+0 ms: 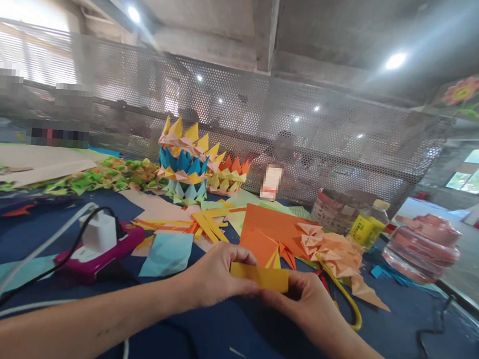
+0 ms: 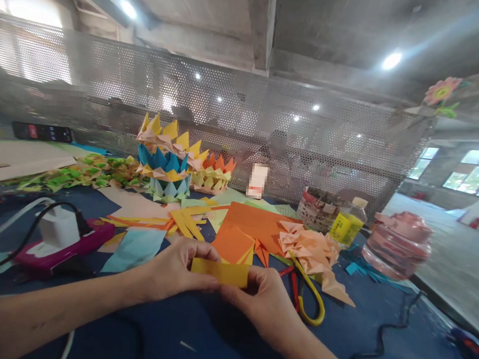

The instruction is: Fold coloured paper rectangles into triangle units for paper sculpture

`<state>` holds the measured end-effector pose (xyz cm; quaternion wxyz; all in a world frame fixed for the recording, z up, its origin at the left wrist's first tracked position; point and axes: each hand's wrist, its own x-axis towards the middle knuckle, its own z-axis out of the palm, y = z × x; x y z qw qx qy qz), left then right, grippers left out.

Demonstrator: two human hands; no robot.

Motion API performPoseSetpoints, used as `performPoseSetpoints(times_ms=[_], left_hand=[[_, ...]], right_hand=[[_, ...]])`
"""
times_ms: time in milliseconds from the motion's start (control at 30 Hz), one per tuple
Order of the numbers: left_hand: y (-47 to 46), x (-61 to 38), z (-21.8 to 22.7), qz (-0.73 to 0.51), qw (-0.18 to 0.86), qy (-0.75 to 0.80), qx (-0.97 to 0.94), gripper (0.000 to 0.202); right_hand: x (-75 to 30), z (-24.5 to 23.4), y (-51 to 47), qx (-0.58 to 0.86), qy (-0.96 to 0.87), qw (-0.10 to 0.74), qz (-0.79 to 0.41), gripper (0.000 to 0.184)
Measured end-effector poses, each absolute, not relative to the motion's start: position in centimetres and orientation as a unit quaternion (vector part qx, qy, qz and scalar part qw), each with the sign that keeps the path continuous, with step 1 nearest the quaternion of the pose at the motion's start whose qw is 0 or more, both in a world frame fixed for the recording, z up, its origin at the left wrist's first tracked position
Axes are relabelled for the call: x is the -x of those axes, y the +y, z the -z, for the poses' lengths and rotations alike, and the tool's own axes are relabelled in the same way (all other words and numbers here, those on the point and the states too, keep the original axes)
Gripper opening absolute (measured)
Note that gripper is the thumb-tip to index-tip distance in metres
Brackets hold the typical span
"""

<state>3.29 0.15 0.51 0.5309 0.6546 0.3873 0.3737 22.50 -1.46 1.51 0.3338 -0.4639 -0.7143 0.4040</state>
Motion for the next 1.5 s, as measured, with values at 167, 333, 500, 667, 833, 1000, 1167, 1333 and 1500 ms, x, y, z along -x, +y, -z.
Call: performPoseSetpoints(times_ms=[167, 333, 500, 667, 833, 1000, 1167, 1333, 1500], left_hand=[[1.1, -2.6, -0.9, -0.387, 0.513, 0.398, -0.655, 0.023], [1.8, -2.0, -0.9, -0.391, 0.497, 0.410, -0.657, 0.024], [1.5, -2.1, -0.8, -0.383, 0.484, 0.412, -0.670, 0.020], [0.4, -2.9, -0.6, -0.367, 0.487, 0.404, -0.682, 0.018], [0.0, -3.2, -0.2, -0.359, 0.514, 0.389, -0.675, 0.024], [0.3, -3.1, -0.2, -0.352, 0.521, 0.383, -0.677, 0.028], [0.7, -2.9, -0.5, -0.351, 0.508, 0.384, -0.686, 0.025], [1.2, -2.5, -0.7, -0.356, 0.471, 0.399, -0.702, 0.024], [1.7, -2.1, -0.6, -0.330, 0.445, 0.409, -0.726, 0.020]], right_hand=[[-23.4, -1.7, -0.4, 0.473, -0.726, 0.341, -0.364, 0.037], [-24.0, -2.0, 0.2, 0.472, -0.729, 0.351, -0.350, 0.034], [-23.7, -2.2, -0.2, 0.470, -0.731, 0.361, -0.337, 0.032], [-23.1, -1.5, -1.0, 0.467, -0.768, 0.290, -0.331, 0.032], [-23.1, -1.0, -1.2, 0.467, -0.778, 0.291, -0.303, 0.031], [-23.0, -1.2, -1.3, 0.467, -0.788, 0.313, -0.254, 0.030], [-23.1, -1.5, -1.2, 0.457, -0.799, 0.329, -0.210, 0.028], [-23.5, -1.5, -0.6, 0.473, -0.798, 0.339, -0.153, 0.028], [-24.1, -1.5, 0.0, 0.476, -0.799, 0.336, -0.147, 0.029]])
